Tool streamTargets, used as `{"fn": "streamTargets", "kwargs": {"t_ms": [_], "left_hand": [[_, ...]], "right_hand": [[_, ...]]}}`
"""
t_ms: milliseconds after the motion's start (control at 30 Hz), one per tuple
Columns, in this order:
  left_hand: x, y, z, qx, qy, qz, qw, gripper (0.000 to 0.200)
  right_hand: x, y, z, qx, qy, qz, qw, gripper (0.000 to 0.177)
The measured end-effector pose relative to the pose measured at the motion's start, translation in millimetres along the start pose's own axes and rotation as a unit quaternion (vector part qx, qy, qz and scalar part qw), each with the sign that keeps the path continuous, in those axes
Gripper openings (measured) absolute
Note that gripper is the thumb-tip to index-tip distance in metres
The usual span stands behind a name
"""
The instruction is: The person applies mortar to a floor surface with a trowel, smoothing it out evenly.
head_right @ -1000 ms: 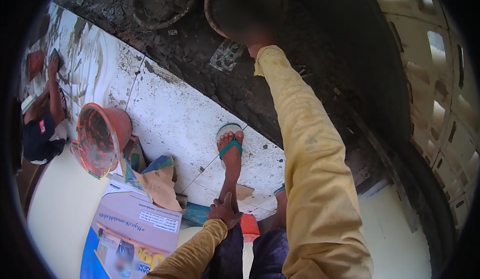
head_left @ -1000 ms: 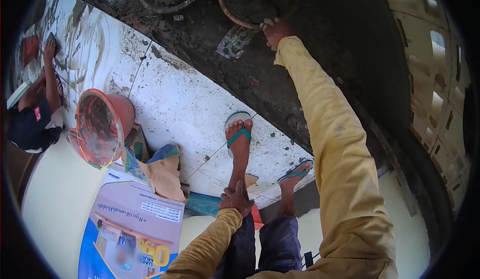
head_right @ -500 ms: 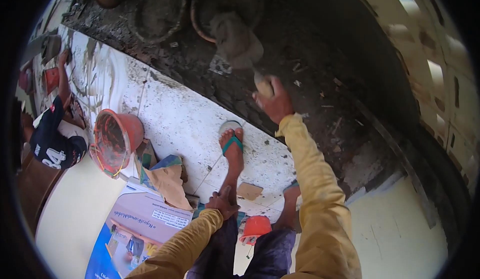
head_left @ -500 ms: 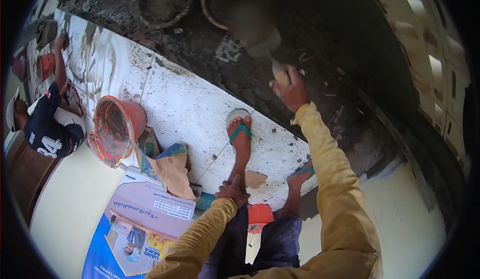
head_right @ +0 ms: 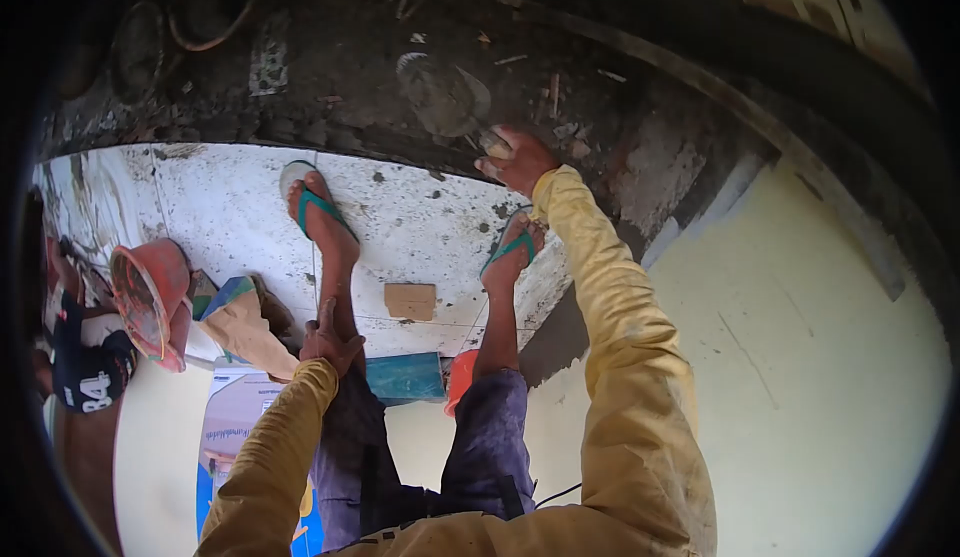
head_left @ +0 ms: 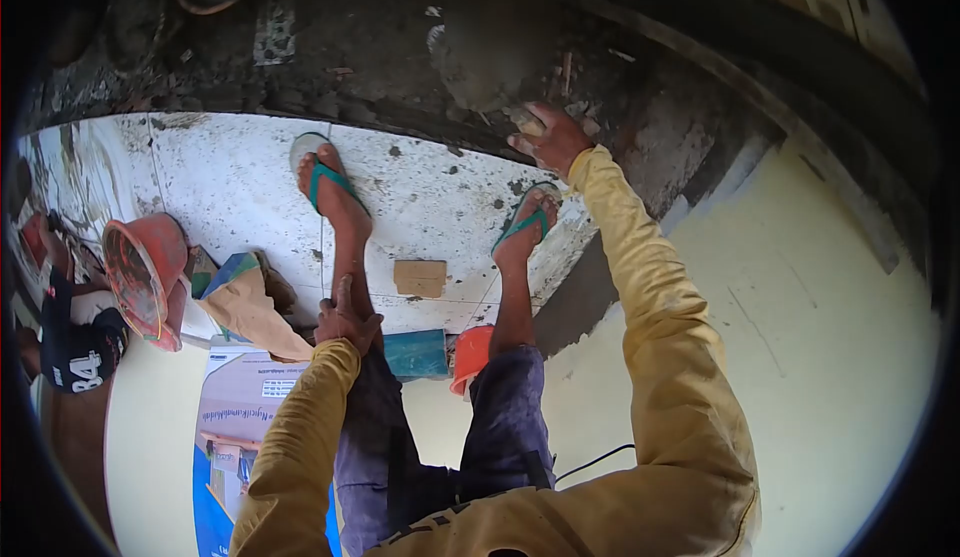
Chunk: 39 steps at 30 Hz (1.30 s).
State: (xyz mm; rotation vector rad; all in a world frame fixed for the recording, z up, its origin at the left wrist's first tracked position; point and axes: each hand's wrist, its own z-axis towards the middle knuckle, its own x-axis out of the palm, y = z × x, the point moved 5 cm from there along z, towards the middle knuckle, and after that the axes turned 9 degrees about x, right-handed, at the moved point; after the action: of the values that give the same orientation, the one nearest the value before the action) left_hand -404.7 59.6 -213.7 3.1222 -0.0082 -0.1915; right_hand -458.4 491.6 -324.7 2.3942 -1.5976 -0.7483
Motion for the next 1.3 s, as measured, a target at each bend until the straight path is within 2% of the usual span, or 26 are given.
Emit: {"fn": "streamTargets", "kwargs": {"t_ms": [100, 167, 267, 367, 433, 500, 533, 633, 733, 833, 933, 1033, 1133, 1233, 1300], "left_hand": [[23.4, 0.3, 0.0, -0.018, -0.043, 0.032, 0.998, 0.101], [32.8, -0.2, 1.0, -0.018, -0.066, 0.052, 0.996, 0.101], [33.0, -4.3, 3.2, 0.0, -0.062, 0.058, 0.996, 0.102], [36.5, -7.8, 3.7, -0.01, -0.063, 0.083, 0.995, 0.102], [40.2, -5.6, 5.2, -0.011, -0.072, 0.092, 0.993, 0.101], [38.2, -11.4, 3.7, -0.011, -0.068, 0.089, 0.994, 0.102], [37.9, -13.4, 2.7, -0.012, -0.065, 0.087, 0.994, 0.102], [39.0, -15.4, 2.8, -0.016, -0.066, 0.097, 0.993, 0.104], [39.2, -18.6, 2.9, -0.018, -0.061, 0.113, 0.992, 0.104], [39.5, -19.8, 2.7, -0.023, -0.06, 0.125, 0.99, 0.104], [42.8, -13.7, 5.3, -0.011, -0.066, 0.104, 0.992, 0.104], [38.5, -24.9, -0.1, -0.025, -0.057, 0.105, 0.993, 0.103], [39.7, -22.8, 1.0, -0.021, -0.062, 0.112, 0.991, 0.103], [42.0, -16.5, 3.9, -0.008, -0.068, 0.1, 0.993, 0.104], [42.3, -16.9, 4.1, -0.014, -0.068, 0.102, 0.992, 0.104]], "right_hand": [[-7.7, -82.9, -11.8, 0.1, 0.035, 0.019, 0.994, 0.073], [-9.3, -134.5, -24.4, 0.208, 0.103, 0.098, 0.968, 0.074], [-14.2, -200.6, -28.6, 0.18, 0.028, 0.087, 0.979, 0.075], [-29.9, -239.3, -41.3, 0.232, 0.02, 0.099, 0.967, 0.075], [-38.8, -288.5, -25.3, 0.122, -0.076, -0.043, 0.989, 0.071], [-51.3, -292.5, -30.4, 0.093, -0.109, -0.066, 0.987, 0.068], [-53.4, -294.4, -32.6, 0.111, -0.116, -0.103, 0.982, 0.066], [-34.9, -304.9, -40.0, 0.193, -0.088, -0.18, 0.96, 0.061], [-0.3, -307.8, -50.8, 0.314, -0.058, -0.13, 0.939, 0.053], [40.6, -354.9, -46.7, 0.252, 0.0, -0.175, 0.952, 0.051], [48.0, -371.3, -54.3, 0.229, 0.022, -0.194, 0.954, 0.05], [40.1, -350.8, -60.7, 0.224, 0.044, -0.241, 0.943, 0.049], [30.7, -329.4, -70.5, 0.217, 0.119, -0.322, 0.914, 0.047], [13.7, -315.3, -82.3, 0.221, 0.127, -0.346, 0.903, 0.046], [7.4, -314.0, -95.2, 0.301, 0.13, -0.169, 0.929, 0.046]]}}
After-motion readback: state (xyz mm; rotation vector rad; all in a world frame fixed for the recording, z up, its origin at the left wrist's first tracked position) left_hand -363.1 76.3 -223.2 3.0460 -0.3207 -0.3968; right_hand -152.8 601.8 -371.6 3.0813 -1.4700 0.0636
